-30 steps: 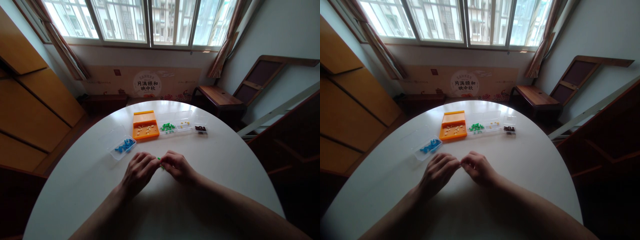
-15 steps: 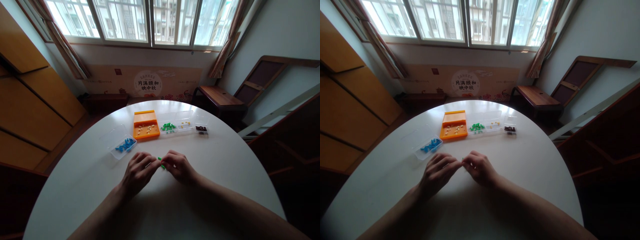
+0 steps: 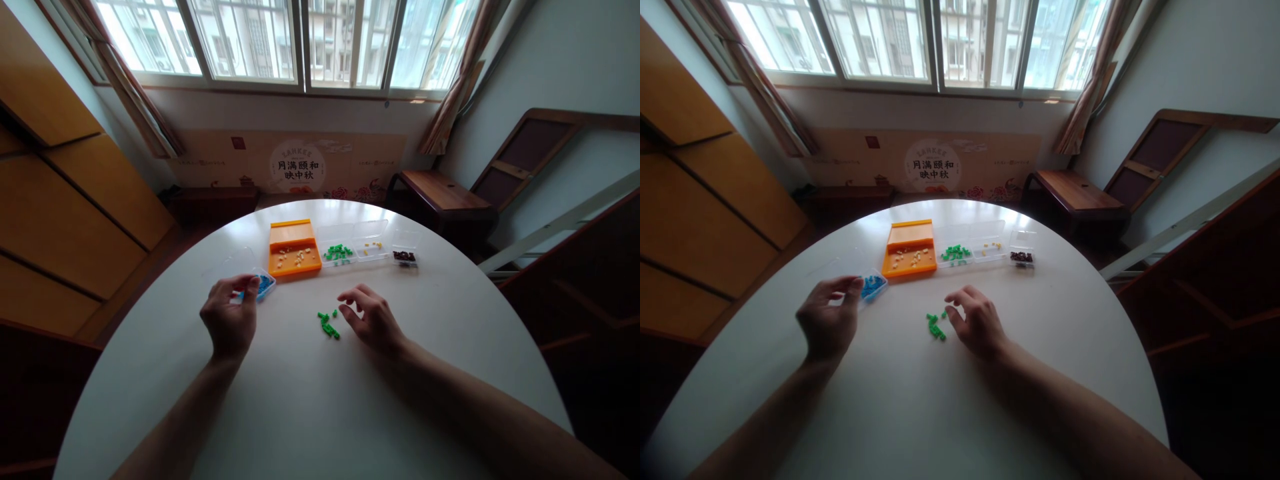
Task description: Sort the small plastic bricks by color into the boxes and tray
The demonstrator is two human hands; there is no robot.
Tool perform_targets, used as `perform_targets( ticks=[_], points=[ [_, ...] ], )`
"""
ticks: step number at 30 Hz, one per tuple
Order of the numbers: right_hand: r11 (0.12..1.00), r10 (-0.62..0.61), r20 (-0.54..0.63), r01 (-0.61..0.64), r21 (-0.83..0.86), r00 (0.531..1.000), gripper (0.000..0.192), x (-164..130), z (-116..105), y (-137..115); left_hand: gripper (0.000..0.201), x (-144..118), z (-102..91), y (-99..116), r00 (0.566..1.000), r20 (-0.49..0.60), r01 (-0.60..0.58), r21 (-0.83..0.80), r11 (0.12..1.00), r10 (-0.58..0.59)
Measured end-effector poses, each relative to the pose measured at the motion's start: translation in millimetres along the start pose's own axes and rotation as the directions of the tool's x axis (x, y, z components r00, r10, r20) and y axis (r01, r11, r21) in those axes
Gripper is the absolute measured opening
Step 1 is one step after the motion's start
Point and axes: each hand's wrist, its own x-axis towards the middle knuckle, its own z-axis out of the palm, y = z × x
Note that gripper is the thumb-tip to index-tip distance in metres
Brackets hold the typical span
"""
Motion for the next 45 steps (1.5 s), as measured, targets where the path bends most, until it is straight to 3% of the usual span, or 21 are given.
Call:
perform_targets(
  ticks=[3, 6, 9, 12, 14, 17, 20, 23, 27, 31, 37, 41, 45],
  points=[
    [0.998, 0.016, -0.008, -0.016, -0.062, 1.0, 0.017, 2.5, -4.5, 6.7, 0.028, 6.4, 1.2, -14.0, 0.986, -0.032, 0.162, 0.011, 0.987, -0.162],
    [0.991, 0.032, -0.016, -0.034, -0.128, 0.999, 0.02, 4.2, -7.9, 12.6, 0.027, 7.7, 1.7, -17.6, 0.981, -0.044, 0.187, 0.011, 0.982, -0.187],
    [0.981, 0.07, 0.011, -0.067, -0.184, 0.997, 0.022, 4.7, -9.4, 14.9, 0.024, 5.0, 0.9, -12.3, 0.992, -0.001, 0.125, -0.001, 0.992, -0.125],
    [0.974, 0.074, 0.072, -0.056, -0.221, 0.995, 0.024, 4.2, -9.1, 13.5, 0.018, -0.7, 0.8, -3.1, 0.986, 0.137, -0.083, -0.06, 0.995, 0.09],
    [0.974, 0.057, 0.11, -0.031, -0.223, 0.992, 0.023, 3.5, -8.3, 11.5, 0.016, -6.0, 2.4, 3.0, 0.916, 0.282, -0.256, -0.135, 0.957, 0.285],
    [0.978, 0.028, 0.158, 0.006, -0.211, 0.987, 0.02, 2.1, -7.2, 7.3, 0.018, -15.4, 6.7, 11.3, 0.727, 0.48, -0.437, -0.227, 0.87, 0.49],
    [0.979, -0.011, 0.197, 0.051, -0.199, 0.98, 0.018, 1.2, -5.9, 2.7, 0.023, -23.3, 10.5, 17.8, 0.573, 0.624, -0.523, -0.22, 0.824, 0.531],
    [0.977, -0.068, 0.226, 0.111, -0.182, 0.972, 0.016, 0.9, -3.8, -0.6, 0.024, -26.7, 11.9, 21.1, 0.506, 0.682, -0.565, -0.2, 0.8, 0.528],
    [0.971, -0.106, 0.24, 0.153, -0.185, 0.965, 0.017, 0.4, -1.5, -2.8, 0.021, -26.3, 11.0, 21.9, 0.495, 0.679, -0.598, -0.186, 0.78, 0.542],
    [0.972, -0.108, 0.233, 0.152, -0.177, 0.966, 0.016, -1.3, -1.0, -3.7, 0.017, -24.8, 9.8, 24.0, 0.523, 0.646, -0.589, -0.197, 0.783, 0.556],
    [0.995, -0.09, 0.209, 0.098, -0.029, 0.974, 0.02, -2.0, 2.2, -5.4, 0.018, -22.6, 7.6, 31.4, 0.542, 0.613, -0.58, -0.221, 0.784, 0.574],
    [0.997, -0.048, 0.196, 0.033, 0.076, 0.979, 0.018, -0.8, 5.5, -11.1, 0.015, -23.9, 6.6, 35.7, 0.576, 0.503, -0.599, -0.275, 0.752, 0.644],
    [0.987, -0.075, 0.206, 0.044, 0.152, 0.976, 0.015, -0.3, 6.8, -15.0, 0.012, -26.6, 5.9, 41.4, 0.582, 0.418, -0.623, -0.322, 0.712, 0.698]
  ],
)
